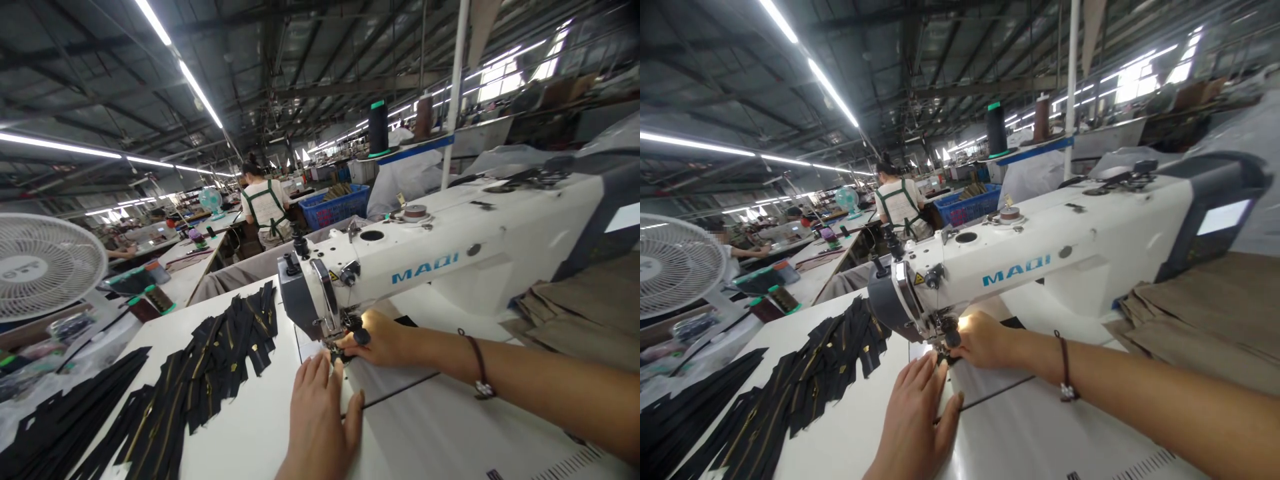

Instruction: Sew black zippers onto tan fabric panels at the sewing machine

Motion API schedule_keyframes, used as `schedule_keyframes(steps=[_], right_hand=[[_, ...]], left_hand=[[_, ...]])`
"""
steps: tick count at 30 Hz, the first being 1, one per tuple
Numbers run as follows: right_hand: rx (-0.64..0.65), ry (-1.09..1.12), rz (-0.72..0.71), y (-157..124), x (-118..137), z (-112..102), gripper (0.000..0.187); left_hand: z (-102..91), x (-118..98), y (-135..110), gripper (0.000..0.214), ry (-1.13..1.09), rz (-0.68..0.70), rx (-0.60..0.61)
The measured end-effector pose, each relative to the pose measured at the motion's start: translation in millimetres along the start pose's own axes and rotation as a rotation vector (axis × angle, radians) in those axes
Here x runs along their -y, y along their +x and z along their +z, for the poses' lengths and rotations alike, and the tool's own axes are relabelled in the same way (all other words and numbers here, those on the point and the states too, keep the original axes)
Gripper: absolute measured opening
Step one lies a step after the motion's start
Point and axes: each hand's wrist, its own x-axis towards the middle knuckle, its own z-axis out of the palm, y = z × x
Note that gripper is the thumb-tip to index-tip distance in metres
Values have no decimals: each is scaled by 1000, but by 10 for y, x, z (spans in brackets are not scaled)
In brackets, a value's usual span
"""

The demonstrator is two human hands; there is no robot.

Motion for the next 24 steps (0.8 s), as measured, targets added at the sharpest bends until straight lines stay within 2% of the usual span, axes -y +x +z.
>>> schedule_keyframes(steps=[8, 14, 24], right_hand=[[0, -89, -40, 4, -61, 74, 21], [-49, -92, -40, -10, -115, 129, 37], [-53, -60, 12, -39, -66, 85, 32]], left_hand=[[-23, 1, 68, 32, -13, -9, -16], [-21, -15, 87, 33, -56, -43, -1], [-48, -27, 101, 32, -53, -54, 28]])
